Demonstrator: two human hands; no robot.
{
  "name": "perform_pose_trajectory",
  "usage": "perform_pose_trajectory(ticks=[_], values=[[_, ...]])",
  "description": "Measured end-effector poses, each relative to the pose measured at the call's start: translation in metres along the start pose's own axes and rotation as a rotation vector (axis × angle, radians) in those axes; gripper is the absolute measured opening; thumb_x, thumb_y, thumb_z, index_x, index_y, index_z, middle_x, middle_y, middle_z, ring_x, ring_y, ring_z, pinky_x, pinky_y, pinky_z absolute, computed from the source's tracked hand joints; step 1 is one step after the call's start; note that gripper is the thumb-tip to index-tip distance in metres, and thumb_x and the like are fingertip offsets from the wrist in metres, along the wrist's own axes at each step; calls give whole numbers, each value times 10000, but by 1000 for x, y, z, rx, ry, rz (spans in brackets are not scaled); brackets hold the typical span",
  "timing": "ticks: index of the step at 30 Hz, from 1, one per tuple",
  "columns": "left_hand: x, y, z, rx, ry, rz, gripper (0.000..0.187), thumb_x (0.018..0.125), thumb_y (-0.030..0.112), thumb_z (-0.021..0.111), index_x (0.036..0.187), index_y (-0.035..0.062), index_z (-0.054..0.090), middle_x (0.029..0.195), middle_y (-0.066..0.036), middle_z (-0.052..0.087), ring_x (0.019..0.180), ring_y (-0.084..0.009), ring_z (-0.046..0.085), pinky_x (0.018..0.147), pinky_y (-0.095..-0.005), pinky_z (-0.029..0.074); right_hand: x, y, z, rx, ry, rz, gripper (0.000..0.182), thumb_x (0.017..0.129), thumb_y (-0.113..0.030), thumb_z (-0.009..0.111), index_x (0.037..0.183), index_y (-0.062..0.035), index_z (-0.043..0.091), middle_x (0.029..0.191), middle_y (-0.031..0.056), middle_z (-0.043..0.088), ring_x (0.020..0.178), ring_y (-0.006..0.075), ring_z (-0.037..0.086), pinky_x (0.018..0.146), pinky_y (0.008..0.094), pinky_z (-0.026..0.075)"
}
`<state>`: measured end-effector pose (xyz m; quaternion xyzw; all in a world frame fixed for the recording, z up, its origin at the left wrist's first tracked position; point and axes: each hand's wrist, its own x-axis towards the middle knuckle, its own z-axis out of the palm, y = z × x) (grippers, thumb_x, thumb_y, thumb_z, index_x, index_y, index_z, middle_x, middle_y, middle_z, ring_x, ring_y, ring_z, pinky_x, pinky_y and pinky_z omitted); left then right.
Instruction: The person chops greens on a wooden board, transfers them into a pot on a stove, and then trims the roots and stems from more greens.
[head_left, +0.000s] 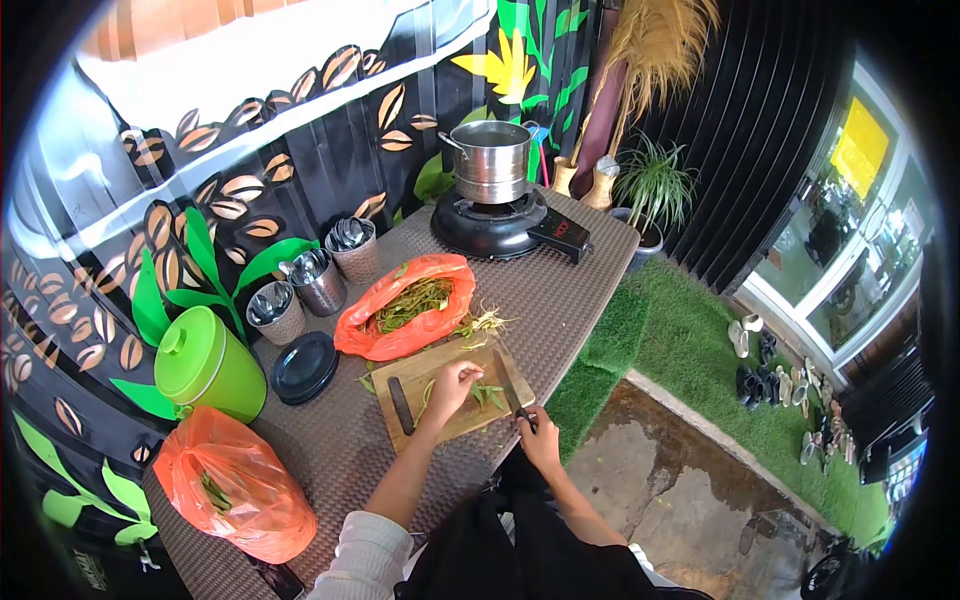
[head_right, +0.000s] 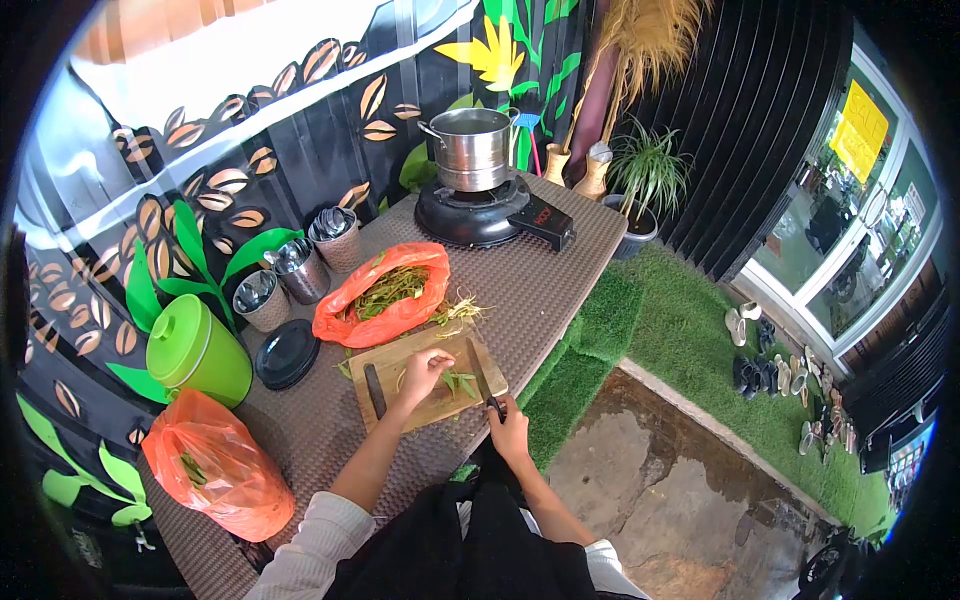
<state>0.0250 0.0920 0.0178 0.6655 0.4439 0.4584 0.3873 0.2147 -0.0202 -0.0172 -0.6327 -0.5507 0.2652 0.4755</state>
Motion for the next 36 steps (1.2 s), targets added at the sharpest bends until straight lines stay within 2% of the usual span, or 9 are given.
perform_pose_trajectory(ticks=[8,17,20,22,23,24,27,29,36], values=[[-8,-5,9,352,-45,57,75,755,49,664,818,14,641,814,-158,638,842,-326,593,755,-395,461,-1,-5,-3,37,-8,14,147,855,-95,580,985,-26,571,589,47,581,421,92,513,398,258,383],[-9,11,0,250,-34,107,166,770,37,643,935,14,653,840,-183,658,765,-317,639,700,-370,494,8,-29,-4,61,-5,-34,169,852,-116,599,984,-13,578,557,32,559,417,78,496,395,253,371],[-6,42,-7,247,-147,139,171,774,16,629,944,13,642,831,-189,654,775,-324,637,697,-373,493,28,-45,-4,120,-56,55,246,808,-205,659,952,-11,613,606,89,602,543,167,601,533,315,461],[-6,49,-6,273,-168,148,167,773,9,626,939,14,636,833,-184,654,770,-312,639,694,-367,495,44,-52,-1,71,-100,-59,208,815,-193,685,903,-13,631,490,-8,483,381,69,439,366,250,340],[-6,53,-5,298,-187,157,163,773,1,622,934,15,630,835,-179,655,765,-300,641,692,-360,496,48,-56,2,335,-210,195,232,816,-236,703,883,-20,649,472,-30,438,364,58,400,344,237,302],[-6,57,-5,300,-187,158,163,773,1,622,934,15,630,835,-179,655,765,-300,641,692,-360,496,51,-52,4,337,-210,194,232,816,-236,703,883,-20,649,472,-30,438,364,58,400,344,237,302],[-8,66,-5,170,-207,157,154,777,-13,618,927,15,609,846,-153,660,766,-254,646,684,-339,497,57,-51,6,264,-226,100,235,825,-238,704,890,-19,651,461,-39,413,351,49,367,332,228,270],[-12,68,-5,38,-191,54,153,778,8,655,920,8,600,863,-93,664,797,-187,651,712,-290,496,53,-73,-5,429,-369,328,199,828,-198,701,876,-12,648,457,-37,412,345,48,351,330,232,262],[-23,54,5,-372,-121,-113,156,816,-7,649,963,-18,595,899,-84,662,854,-137,634,747,-248,500,48,-69,-5,585,-428,445,161,843,-163,681,818,-15,621,453,-29,410,342,57,341,338,229,258]])
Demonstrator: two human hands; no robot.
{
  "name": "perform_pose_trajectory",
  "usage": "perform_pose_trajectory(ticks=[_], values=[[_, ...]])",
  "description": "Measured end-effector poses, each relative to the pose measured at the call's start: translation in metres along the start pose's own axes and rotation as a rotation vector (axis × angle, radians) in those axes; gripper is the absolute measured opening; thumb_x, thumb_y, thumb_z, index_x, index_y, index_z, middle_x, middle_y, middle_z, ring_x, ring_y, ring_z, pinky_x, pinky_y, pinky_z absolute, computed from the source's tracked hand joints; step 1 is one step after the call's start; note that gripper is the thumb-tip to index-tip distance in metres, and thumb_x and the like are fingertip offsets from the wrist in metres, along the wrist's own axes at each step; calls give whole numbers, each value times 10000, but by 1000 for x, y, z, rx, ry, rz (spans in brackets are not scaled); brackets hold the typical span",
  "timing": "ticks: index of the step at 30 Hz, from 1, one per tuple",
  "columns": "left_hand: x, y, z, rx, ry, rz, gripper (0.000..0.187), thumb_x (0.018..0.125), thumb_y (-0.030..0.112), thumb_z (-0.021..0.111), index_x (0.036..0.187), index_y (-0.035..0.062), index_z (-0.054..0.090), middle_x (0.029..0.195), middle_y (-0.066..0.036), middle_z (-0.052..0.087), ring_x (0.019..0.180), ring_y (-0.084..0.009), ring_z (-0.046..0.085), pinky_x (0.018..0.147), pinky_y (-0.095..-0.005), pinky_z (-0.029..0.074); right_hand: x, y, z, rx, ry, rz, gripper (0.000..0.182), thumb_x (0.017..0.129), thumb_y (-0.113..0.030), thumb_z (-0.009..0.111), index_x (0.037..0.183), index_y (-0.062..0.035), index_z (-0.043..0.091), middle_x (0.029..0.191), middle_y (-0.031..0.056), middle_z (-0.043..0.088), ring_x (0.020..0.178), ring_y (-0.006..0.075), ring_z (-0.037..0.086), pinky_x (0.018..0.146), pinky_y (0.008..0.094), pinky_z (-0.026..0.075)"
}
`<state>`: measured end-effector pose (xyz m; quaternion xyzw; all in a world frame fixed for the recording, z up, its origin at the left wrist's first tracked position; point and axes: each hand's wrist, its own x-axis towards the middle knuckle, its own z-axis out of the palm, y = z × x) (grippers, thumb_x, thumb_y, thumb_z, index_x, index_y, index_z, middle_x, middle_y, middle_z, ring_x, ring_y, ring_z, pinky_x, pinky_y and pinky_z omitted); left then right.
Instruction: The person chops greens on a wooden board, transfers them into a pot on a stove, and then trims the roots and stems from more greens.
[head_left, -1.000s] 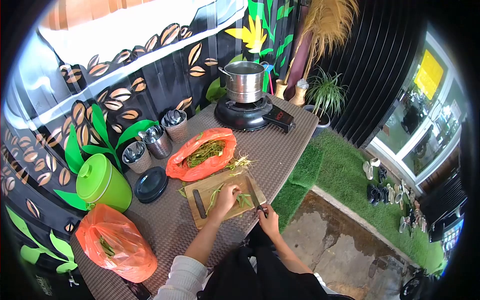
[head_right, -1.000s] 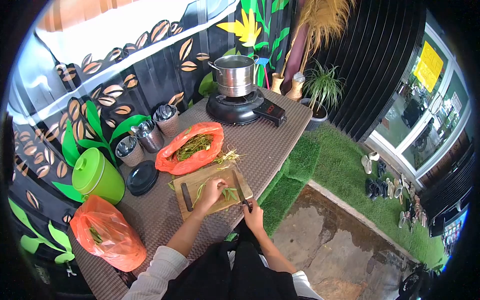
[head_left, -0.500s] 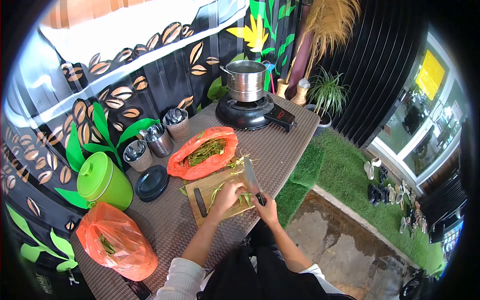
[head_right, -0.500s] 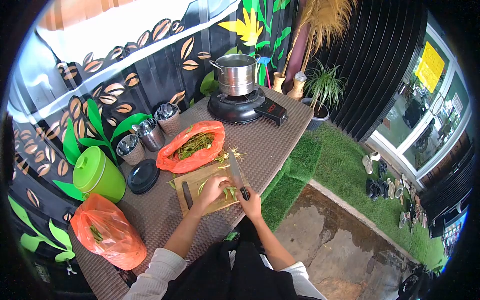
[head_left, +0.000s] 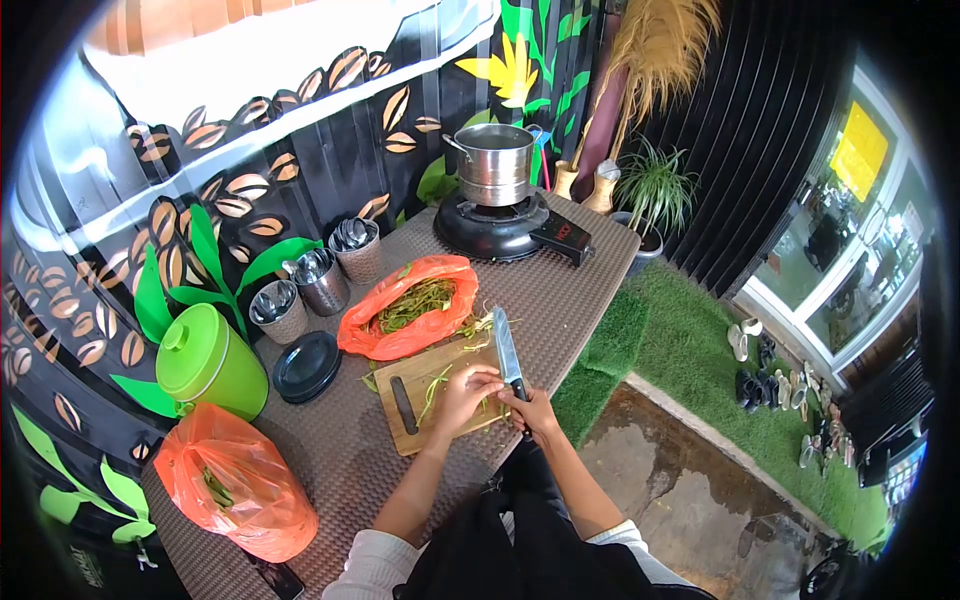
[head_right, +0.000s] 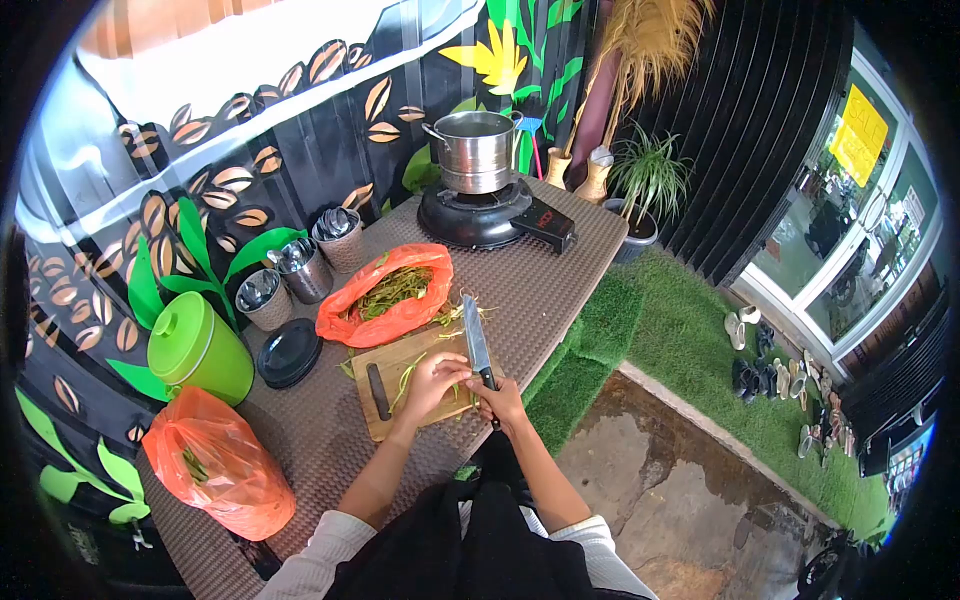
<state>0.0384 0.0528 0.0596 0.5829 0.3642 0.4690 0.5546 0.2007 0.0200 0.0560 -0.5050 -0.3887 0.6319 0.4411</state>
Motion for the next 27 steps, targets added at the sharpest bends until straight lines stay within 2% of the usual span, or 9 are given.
perform_pose_trajectory(ticks=[2,6,8,11,14,21,23,27], values=[[-1,-11,3,-185,50,-15,232,832,28,652,1048,-44,604,931,-83,662,873,-132,625,768,-244,498,0,-1,0,94,7,31,172,842,-163,682,787,-17,609,457,-28,414,348,60,348,340,224,263],[-5,-30,3,-164,60,-87,267,839,115,668,1061,-29,645,923,-69,676,797,-105,608,708,-223,473,-4,-6,2,108,13,21,179,843,-161,679,777,-10,609,462,-27,420,352,57,352,340,220,265],[-7,-29,4,-262,30,-213,260,838,142,672,1038,-24,667,904,-63,679,776,-94,598,694,-217,465,-4,-5,2,107,18,-4,176,845,-154,674,771,-7,612,465,-27,429,354,52,357,340,216,263],[-6,-34,2,-145,20,-234,266,836,140,673,1041,-29,665,875,-59,679,745,-91,592,682,-216,463,0,6,0,48,53,-47,179,845,-156,673,775,-2,615,465,-28,432,352,46,355,339,214,258],[-7,-30,3,-167,16,-251,250,845,146,663,1026,-26,671,863,-54,677,717,-86,585,655,-212,458,-5,0,4,1,64,-65,180,849,-157,669,776,0,619,461,-27,433,346,48,355,337,216,259],[-8,-36,11,-181,90,-159,163,874,128,632,936,-20,662,825,-22,649,726,-81,570,652,-207,447,-10,2,4,-25,47,-85,190,868,-181,651,799,-11,604,455,-26,419,342,57,349,336,225,271],[-9,-37,12,-118,134,-93,166,880,143,629,924,-16,653,821,-11,645,713,-68,560,643,-203,438,-11,4,4,114,34,-19,197,879,-189,637,793,-26,568,487,-25,421,361,59,359,339,222,285],[-13,-27,19,-118,154,-51,150,864,102,642,937,-29,658,788,-20,648,675,-66,572,604,-207,456,-9,9,5,223,46,-16,202,888,-188,623,783,-41,532,531,-21,430,386,60,379,343,219,301]])
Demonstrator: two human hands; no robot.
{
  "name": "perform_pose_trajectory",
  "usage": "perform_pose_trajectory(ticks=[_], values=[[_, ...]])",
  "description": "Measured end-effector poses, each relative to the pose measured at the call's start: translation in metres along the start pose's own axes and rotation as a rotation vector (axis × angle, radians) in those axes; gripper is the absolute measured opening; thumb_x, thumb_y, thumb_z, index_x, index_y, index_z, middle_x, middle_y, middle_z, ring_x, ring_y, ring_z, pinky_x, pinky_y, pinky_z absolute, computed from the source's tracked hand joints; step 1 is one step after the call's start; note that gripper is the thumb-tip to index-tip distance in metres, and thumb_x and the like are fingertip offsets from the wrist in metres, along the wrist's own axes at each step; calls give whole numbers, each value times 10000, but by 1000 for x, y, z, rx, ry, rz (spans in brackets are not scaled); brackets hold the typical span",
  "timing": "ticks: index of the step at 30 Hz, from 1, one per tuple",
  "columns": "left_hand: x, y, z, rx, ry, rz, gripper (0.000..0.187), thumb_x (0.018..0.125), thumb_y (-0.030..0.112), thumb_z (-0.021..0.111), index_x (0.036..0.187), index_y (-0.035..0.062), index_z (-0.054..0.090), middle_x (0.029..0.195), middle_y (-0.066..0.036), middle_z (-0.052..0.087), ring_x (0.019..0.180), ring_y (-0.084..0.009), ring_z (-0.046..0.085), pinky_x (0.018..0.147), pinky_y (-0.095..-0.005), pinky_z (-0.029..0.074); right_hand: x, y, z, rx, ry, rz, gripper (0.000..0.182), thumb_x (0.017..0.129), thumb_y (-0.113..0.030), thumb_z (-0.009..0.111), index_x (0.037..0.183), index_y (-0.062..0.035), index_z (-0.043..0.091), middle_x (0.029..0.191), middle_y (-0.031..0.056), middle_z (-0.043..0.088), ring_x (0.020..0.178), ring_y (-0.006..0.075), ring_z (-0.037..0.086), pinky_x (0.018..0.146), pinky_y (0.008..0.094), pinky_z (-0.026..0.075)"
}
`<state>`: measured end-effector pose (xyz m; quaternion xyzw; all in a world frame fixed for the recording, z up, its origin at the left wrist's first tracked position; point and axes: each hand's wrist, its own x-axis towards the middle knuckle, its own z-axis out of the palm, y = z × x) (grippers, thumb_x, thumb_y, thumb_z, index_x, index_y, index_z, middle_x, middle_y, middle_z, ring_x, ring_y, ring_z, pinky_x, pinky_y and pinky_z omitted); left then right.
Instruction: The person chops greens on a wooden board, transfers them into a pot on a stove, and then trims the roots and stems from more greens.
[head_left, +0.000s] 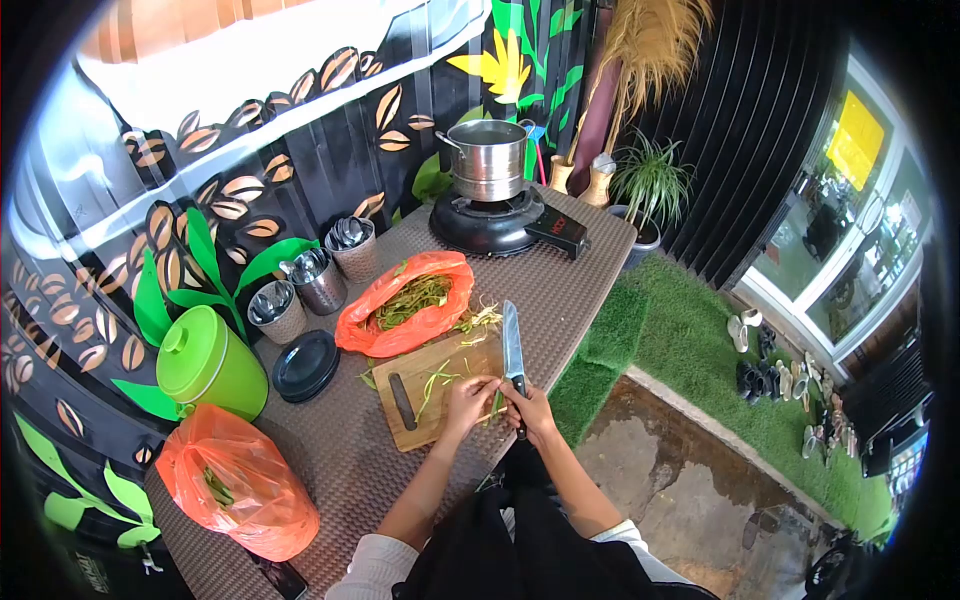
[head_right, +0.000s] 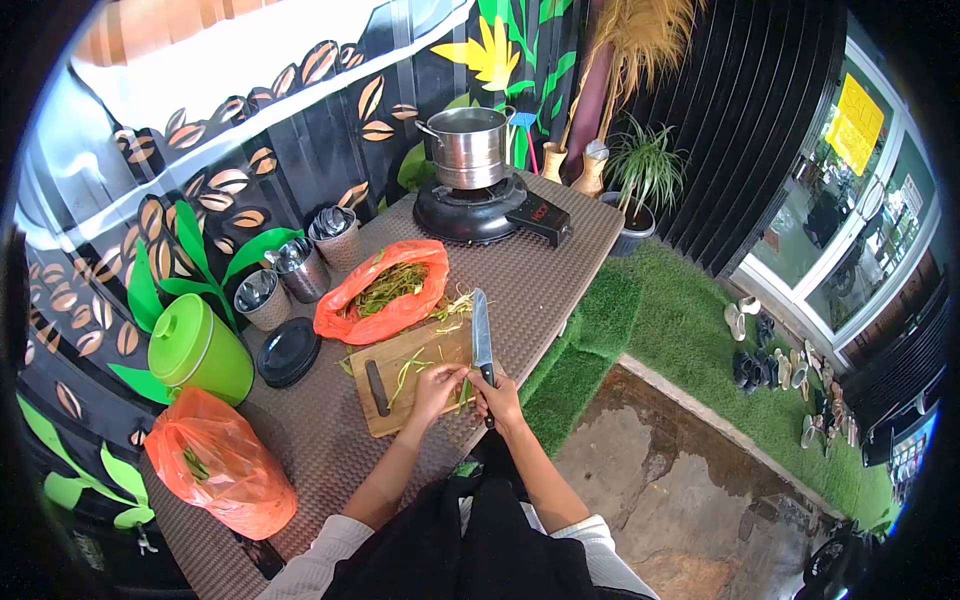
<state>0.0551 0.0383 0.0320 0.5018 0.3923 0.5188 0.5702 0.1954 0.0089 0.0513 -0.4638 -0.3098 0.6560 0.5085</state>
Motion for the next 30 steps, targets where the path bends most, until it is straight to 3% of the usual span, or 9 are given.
perform_pose_trajectory(ticks=[3,5,12,17,18,19,21,22,30], values=[[-4,1,2,-20,5,-28,186,887,115,613,992,-34,653,818,-44,657,715,-96,602,648,-220,486,-1,-2,0,-14,-9,-8,202,890,-193,621,790,-46,524,558,-22,436,402,58,393,347,218,309],[-7,4,-1,-308,-111,-242,232,917,137,569,1048,-44,635,863,-77,661,769,-134,623,711,-248,506,-1,-2,-1,10,-16,-7,202,890,-194,622,796,-46,519,556,-21,437,399,58,390,349,217,312],[-10,2,-4,-436,-178,-285,231,936,148,537,1054,-38,607,915,-88,642,793,-156,620,726,-278,508,-5,-6,-1,-90,-50,31,244,889,-218,626,741,-49,531,509,-21,432,382,62,385,348,216,307],[-3,-26,-11,-417,48,-222,178,922,150,564,949,-21,605,876,-67,637,774,-135,617,700,-242,502,-3,6,4,-290,63,-106,291,908,-279,595,738,-46,554,492,-20,426,373,54,373,347,219,295],[-3,-25,-14,-418,46,-223,178,922,150,564,949,-21,605,876,-67,637,774,-135,617,700,-242,502,15,34,-15,-606,146,-262,329,910,-300,569,759,-8,563,523,72,537,398,182,514,383,314,400],[-2,-23,-21,-232,123,-209,172,910,146,583,950,-20,605,858,-64,640,752,-130,621,676,-233,503,7,38,-19,-606,147,-262,329,910,-300,569,759,-8,563,523,72,537,398,182,514,383,314,400],[1,-23,-39,-45,202,-190,168,899,141,602,951,-19,605,840,-61,643,730,-125,625,651,-223,503,-5,38,-21,-1047,332,-399,352,907,-292,505,851,54,541,663,246,616,627,392,633,586,479,502],[4,-28,-49,-30,215,-101,166,887,131,618,949,-23,604,824,-61,645,707,-123,628,628,-221,503,-21,23,-12,-1132,325,-274,319,908,-252,475,910,62,535,757,305,614,742,463,614,673,526,495],[9,-25,-67,173,414,149,103,883,75,601,902,-23,579,812,-97,669,656,-109,626,554,-202,462,-33,45,14,-1304,184,-241,361,908,-277,489,895,80,544,721,317,592,688,470,599,655,538,486]])
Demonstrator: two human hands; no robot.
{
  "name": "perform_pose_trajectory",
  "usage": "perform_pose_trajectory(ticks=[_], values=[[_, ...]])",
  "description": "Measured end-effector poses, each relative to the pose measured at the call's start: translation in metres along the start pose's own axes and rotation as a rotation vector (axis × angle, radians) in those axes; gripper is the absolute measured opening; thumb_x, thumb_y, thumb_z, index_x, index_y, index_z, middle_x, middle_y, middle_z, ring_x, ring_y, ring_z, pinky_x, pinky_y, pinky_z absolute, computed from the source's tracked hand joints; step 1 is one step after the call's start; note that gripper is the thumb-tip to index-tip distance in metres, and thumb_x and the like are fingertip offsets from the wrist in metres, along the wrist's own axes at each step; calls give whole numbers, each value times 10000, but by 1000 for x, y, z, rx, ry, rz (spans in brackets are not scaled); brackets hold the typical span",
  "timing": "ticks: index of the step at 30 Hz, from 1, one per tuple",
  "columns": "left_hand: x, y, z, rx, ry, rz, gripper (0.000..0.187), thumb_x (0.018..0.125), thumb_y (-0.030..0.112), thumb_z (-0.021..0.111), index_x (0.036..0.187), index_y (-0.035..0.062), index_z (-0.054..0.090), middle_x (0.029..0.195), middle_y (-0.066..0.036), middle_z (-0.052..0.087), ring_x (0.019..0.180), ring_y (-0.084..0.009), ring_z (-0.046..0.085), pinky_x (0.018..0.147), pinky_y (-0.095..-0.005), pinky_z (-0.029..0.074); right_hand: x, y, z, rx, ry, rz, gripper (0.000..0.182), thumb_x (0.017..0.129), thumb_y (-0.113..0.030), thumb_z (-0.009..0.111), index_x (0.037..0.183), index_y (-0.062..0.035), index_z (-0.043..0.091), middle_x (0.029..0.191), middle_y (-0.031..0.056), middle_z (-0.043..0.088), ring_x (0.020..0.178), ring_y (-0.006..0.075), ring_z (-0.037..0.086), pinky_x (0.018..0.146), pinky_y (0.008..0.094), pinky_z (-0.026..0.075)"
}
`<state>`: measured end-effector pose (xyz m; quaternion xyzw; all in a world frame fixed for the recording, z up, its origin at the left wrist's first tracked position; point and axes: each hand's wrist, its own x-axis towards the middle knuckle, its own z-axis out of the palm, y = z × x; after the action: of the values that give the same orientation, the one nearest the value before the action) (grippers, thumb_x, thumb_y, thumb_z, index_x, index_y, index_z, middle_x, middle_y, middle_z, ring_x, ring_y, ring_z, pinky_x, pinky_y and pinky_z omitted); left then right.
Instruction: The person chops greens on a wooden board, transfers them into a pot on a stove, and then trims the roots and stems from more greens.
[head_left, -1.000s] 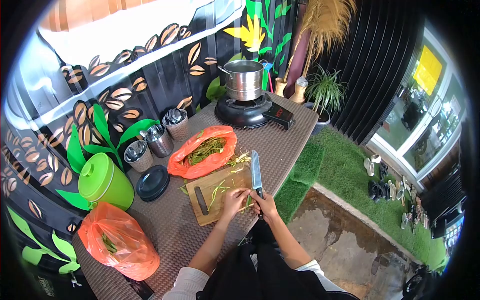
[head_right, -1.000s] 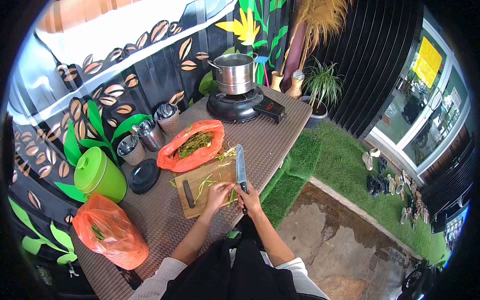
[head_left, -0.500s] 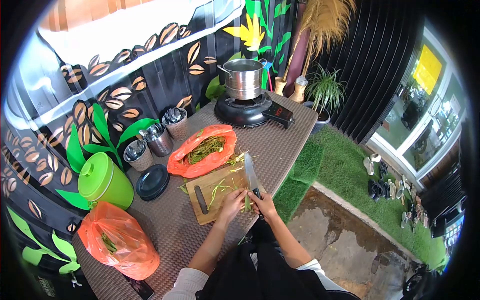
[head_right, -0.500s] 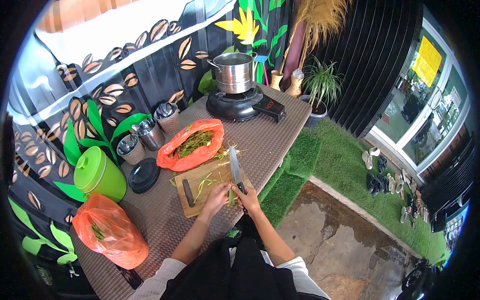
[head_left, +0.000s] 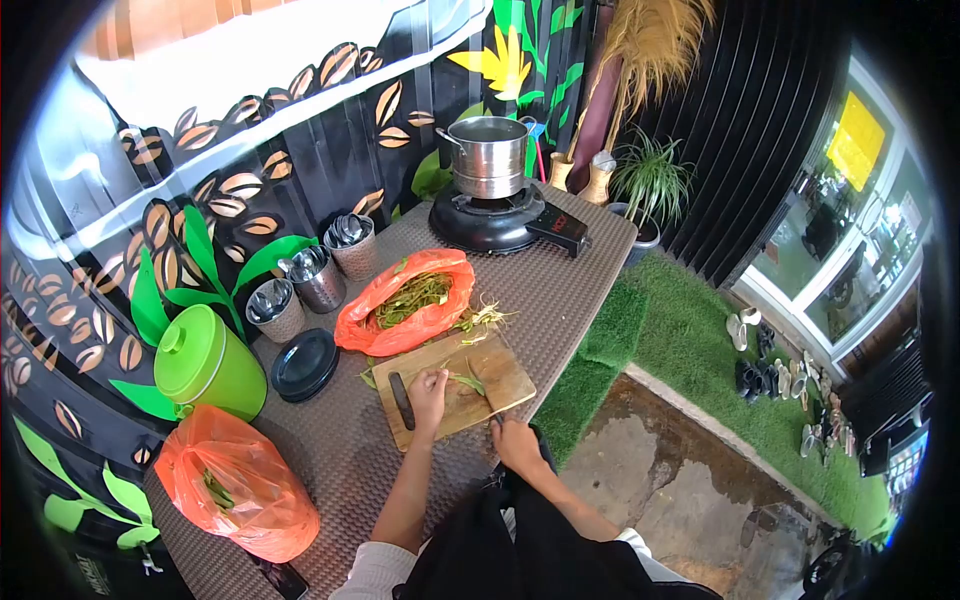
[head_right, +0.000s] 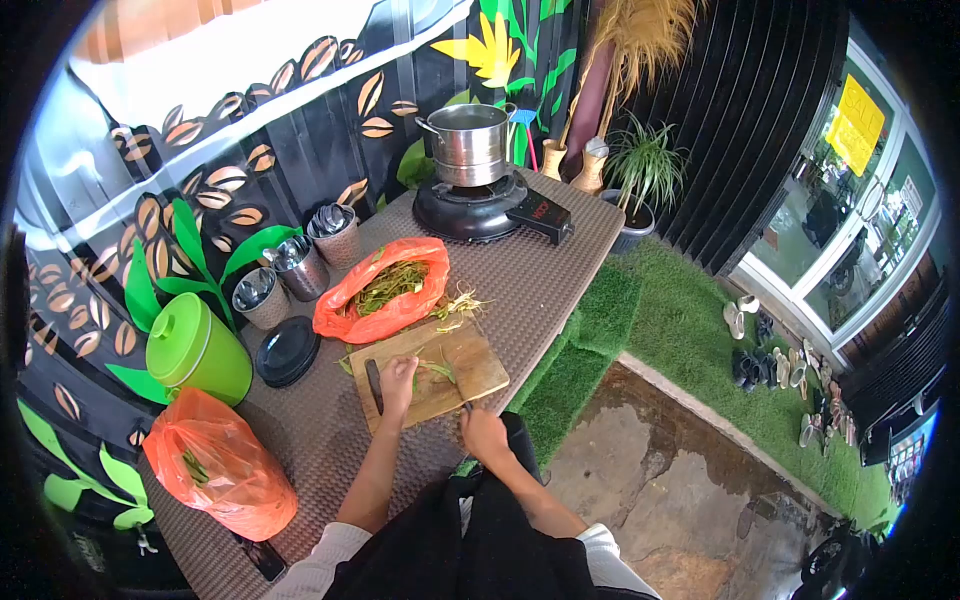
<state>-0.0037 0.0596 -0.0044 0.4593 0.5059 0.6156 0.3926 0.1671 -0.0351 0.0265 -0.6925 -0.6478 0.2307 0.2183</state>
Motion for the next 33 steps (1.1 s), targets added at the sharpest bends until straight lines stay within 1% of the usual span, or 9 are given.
perform_pose_trajectory(ticks=[2,5,11,16,19,21,24,28,33], values=[[-2,10,0,-33,6,-31,96,884,74,597,899,-19,578,820,-101,673,656,-104,624,540,-200,446,0,-7,7,50,-93,-105,345,906,-259,490,903,82,544,708,323,582,682,477,589,650,549,475],[1,7,-3,-71,23,-68,95,883,73,598,898,-17,573,822,-100,676,663,-98,623,520,-198,426,1,-8,9,146,-21,-110,352,907,-260,488,907,88,542,701,333,572,684,480,585,632,551,473],[-4,20,-3,-14,-35,-10,129,869,79,622,916,-40,610,804,-89,678,678,-108,632,562,-196,456,10,-6,2,14,-10,70,406,921,-314,456,913,78,561,758,312,610,726,466,614,674,523,502],[-6,17,3,-59,-93,-17,135,845,71,646,907,-48,653,813,-95,680,693,-117,638,623,-227,489,4,-23,19,66,-140,-145,368,908,-283,490,905,81,550,760,326,596,752,468,602,701,539,476],[-7,32,4,176,-103,33,130,809,65,670,887,-38,664,820,-116,681,718,-158,648,655,-270,492,2,-22,11,147,-133,-204,362,902,-274,503,907,86,546,732,330,589,726,474,599,674,551,474],[-10,44,7,380,-77,228,128,777,76,686,865,-17,680,818,-146,669,741,-231,646,685,-310,482,5,-9,6,163,-36,-100,356,911,-278,498,900,73,556,744,330,584,738,482,588,667,539,470],[-10,39,14,400,-180,232,137,753,94,697,849,-3,686,805,-169,653,761,-306,624,704,-344,474,9,11,-3,155,18,-29,372,910,-292,498,911,75,559,723,325,582,726,481,588,654,537,473],[-12,10,30,553,-255,392,128,704,83,713,802,6,685,816,-169,651,728,-321,608,689,-387,476,12,24,-5,107,6,-2,371,916,-302,480,918,65,538,707,309,591,706,468,601,639,532,488],[-19,0,39,482,-214,232,128,694,86,715,791,8,683,799,-149,641,763,-303,590,730,-371,466,17,19,-7,61,-32,22,375,927,-302,448,989,66,490,742,305,608,728,465,610,669,540,491]])
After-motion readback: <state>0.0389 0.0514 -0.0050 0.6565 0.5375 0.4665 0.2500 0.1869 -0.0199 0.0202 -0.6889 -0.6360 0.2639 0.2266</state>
